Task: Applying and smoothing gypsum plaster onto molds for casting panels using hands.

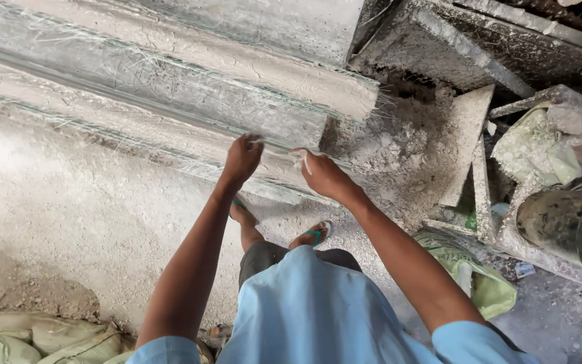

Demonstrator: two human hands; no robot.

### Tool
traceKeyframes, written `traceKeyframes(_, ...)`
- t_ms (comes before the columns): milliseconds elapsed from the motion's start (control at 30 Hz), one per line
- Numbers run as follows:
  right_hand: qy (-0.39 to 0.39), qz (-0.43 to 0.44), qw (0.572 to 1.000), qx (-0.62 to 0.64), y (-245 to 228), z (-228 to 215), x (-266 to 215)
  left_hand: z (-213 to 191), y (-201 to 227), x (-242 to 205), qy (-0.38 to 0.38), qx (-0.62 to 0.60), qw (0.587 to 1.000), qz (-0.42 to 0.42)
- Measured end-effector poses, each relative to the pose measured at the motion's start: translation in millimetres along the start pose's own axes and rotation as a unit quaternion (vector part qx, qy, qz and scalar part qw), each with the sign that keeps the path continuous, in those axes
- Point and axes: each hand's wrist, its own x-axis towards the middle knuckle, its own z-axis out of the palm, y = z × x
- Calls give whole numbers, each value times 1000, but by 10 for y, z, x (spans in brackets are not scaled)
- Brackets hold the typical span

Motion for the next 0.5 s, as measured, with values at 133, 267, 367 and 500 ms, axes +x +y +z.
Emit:
traceKeyframes(133, -63, 96, 985, -131, 292, 95, 67, -65, -255, -102, 214, 324, 906, 169)
traceKeyframes(267, 14, 2, 962, -274, 865, 236, -77, 132, -307, -224, 174, 408, 875, 192)
traceKeyframes(367, 72, -73, 947, -305, 1240, 297, -240, 315, 39, -496, 123, 452, 848, 248)
traceKeyframes(500, 105, -53, 937, -330, 1406, 281, -633, 555, 94, -637, 76, 509, 821, 248)
